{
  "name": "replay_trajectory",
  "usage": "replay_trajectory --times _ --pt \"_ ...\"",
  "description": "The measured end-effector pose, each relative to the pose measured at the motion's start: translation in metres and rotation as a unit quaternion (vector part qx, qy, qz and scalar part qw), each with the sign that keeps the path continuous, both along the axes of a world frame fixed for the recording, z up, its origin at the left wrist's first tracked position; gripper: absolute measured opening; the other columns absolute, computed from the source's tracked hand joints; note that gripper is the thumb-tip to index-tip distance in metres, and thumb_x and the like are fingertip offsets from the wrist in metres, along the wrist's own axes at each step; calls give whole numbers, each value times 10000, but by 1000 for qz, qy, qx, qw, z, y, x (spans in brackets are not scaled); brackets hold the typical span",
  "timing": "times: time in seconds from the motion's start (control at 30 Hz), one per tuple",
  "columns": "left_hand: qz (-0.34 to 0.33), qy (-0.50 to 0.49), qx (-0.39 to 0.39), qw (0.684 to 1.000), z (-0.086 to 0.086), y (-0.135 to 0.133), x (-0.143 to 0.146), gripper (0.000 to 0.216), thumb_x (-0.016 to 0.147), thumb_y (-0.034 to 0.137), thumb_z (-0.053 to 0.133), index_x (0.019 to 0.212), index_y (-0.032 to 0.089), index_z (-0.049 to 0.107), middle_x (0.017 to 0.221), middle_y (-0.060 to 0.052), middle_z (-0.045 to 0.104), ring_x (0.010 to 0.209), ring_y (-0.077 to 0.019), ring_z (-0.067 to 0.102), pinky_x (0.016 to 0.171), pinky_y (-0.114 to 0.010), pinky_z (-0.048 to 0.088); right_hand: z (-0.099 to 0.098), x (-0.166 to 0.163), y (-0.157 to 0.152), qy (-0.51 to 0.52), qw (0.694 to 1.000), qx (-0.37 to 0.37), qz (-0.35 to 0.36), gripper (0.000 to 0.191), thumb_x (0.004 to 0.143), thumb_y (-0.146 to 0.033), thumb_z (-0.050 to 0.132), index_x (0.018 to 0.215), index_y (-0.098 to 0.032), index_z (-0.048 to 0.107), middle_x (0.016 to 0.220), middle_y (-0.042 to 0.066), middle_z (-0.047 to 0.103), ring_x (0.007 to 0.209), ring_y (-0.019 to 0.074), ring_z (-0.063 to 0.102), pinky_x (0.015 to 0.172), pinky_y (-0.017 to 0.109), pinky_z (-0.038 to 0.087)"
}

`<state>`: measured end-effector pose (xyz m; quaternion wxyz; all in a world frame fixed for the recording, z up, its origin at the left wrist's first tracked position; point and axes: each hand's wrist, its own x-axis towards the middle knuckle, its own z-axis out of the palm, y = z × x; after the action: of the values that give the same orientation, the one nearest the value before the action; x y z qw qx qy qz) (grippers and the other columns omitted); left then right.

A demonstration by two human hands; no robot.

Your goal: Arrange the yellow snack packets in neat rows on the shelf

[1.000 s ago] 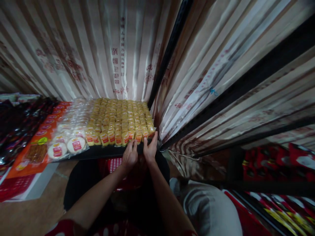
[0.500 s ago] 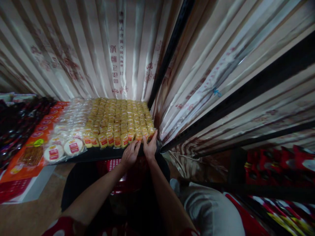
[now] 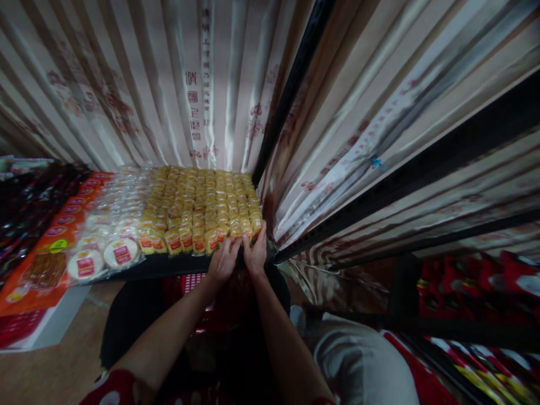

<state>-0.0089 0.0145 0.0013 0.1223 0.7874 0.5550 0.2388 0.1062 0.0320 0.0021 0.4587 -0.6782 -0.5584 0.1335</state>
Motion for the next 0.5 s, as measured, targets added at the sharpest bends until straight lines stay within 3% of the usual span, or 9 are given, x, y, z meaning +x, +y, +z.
replay_trajectory --times 0.3,0.5 --pt "16 -1 98 995 -20 3 -1 410 873 96 411 1256 212 499 1104 -90 554 938 -158 592 763 -233 510 -3 3 1 5 1000 -21 -1 606 910 -393 236 1449 -124 171 1480 126 280 1368 203 252 1102 420 244" --pt "3 7 147 989 -22 4 -1 393 876 97 405 1248 185 498 1068 -99 563 918 -160 603 701 -216 519 -1 3 2 -3 1000 -18 -5 602 899 -345 270 1447 -119 165 1476 133 284 1363 203 263 1095 414 258"
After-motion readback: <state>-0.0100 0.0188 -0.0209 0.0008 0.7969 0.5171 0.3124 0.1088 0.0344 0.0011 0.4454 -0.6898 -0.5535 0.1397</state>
